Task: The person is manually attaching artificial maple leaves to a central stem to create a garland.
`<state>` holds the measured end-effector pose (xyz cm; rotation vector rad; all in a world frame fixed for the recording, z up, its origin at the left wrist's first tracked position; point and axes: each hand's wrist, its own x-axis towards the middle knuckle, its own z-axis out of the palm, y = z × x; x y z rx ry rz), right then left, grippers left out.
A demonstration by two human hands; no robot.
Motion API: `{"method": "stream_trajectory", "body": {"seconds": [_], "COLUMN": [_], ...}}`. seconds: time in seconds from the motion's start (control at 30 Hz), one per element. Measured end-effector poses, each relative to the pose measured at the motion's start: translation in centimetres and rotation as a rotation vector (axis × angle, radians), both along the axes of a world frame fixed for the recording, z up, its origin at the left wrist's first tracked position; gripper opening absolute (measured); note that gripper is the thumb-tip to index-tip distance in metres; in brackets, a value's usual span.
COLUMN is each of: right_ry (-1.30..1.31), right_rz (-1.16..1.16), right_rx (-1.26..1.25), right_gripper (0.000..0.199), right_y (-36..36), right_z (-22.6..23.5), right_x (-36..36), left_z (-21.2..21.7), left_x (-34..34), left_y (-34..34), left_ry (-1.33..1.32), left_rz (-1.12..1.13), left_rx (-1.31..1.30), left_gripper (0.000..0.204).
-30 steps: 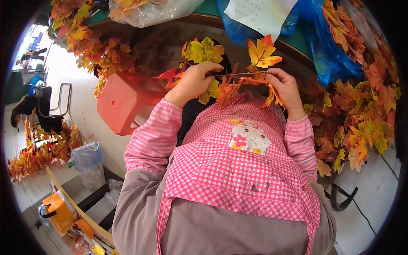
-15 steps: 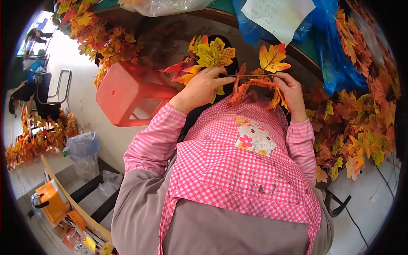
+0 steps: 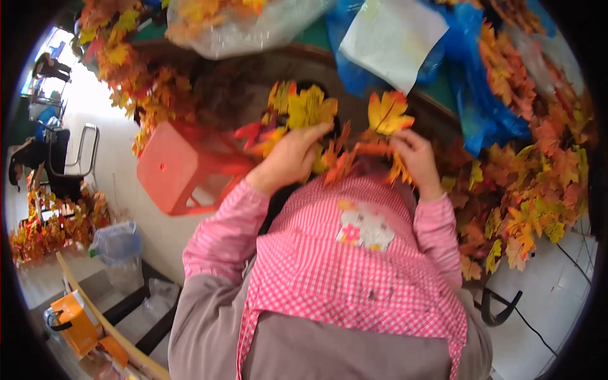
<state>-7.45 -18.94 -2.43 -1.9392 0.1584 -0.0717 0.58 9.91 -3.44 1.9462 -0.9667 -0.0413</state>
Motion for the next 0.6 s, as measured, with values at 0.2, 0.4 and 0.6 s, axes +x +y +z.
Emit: {"method": "stream_trajectory", "body": {"seconds": [0.2, 0.4, 0.6], "right_ry": [0.036, 0.032, 0.039], "right_rz": [-0.018, -0.005, -0.005], "right_rx": [0.197, 0.2, 0.205], "right_gripper": [0.014, 0.014, 0.014], "right_y": [1.0, 1.3, 1.2], "right_z": [1.6, 1.8, 1.7], "right_x": [-0.2, -0.7, -0.3], "left_z": [0.7, 0.6, -0.2], "left_x": [-0.2, -0.7, -0.4], "left_y": [-0.8, -1.5, -1.9], "left_ry": [0.108, 0.068, -0.056], "left_rz": [0.104, 0.195, 0.188], "left_rx": [0.077, 0.177, 0.251], "left_gripper": [0.038, 0.042, 0.049]}}
